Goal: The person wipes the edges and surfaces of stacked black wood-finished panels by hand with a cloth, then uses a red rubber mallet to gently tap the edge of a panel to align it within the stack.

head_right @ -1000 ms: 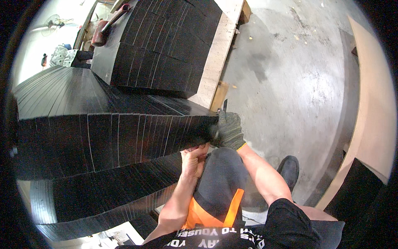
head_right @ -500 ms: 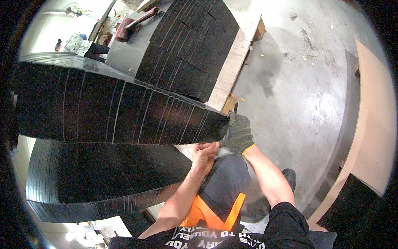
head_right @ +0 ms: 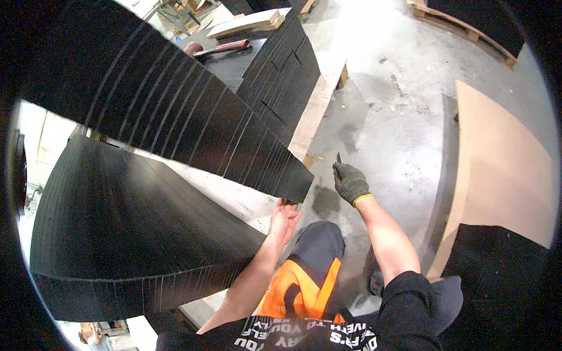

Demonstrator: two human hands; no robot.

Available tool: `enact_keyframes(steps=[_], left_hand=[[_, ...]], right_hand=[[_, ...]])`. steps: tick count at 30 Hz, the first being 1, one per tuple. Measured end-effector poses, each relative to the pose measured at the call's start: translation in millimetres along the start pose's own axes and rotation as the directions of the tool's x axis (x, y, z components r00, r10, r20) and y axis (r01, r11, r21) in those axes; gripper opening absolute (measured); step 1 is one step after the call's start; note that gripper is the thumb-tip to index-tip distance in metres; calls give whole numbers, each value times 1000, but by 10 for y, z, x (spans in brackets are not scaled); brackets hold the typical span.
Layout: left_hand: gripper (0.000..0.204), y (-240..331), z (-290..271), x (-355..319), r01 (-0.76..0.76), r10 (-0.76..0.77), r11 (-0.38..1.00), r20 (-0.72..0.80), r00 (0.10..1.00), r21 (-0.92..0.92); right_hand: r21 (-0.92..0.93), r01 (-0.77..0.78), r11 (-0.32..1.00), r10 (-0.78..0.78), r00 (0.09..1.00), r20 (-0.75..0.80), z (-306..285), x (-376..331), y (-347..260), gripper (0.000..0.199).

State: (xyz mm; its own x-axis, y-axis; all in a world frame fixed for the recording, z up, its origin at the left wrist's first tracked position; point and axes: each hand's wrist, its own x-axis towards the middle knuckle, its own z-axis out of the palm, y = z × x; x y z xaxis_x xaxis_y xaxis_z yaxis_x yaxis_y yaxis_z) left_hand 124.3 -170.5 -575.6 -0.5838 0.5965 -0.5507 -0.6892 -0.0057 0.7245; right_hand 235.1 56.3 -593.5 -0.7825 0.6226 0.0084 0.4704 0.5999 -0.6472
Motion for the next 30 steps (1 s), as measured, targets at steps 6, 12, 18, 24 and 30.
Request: enact_keyframes(steps=[6,12,18,24,30], left_hand=[[87,-1,39,-255,49,-29,980,-101,994,193],[58,27,-93,-1066,-65,7,906,138,990,418],[50,88,-403,-1558,-142,22,738,188,982,659],[46,225,-309,-1702,-184,8,684,246,969,706],[46,258,-363,-1865,-286,97,585,284,954,759]], right_hand=[[-260,159,953,-164,986,3,-934,-112,-611,67],[-449,337,828,-231,934,274,-1663,-264,-1188,52],[-315,389,866,-335,918,214,-1626,-704,-1619,40],[-332,436,837,-400,900,174,-1436,-804,-1578,35],[-305,627,716,-575,779,249,-1308,-781,-1575,36]])
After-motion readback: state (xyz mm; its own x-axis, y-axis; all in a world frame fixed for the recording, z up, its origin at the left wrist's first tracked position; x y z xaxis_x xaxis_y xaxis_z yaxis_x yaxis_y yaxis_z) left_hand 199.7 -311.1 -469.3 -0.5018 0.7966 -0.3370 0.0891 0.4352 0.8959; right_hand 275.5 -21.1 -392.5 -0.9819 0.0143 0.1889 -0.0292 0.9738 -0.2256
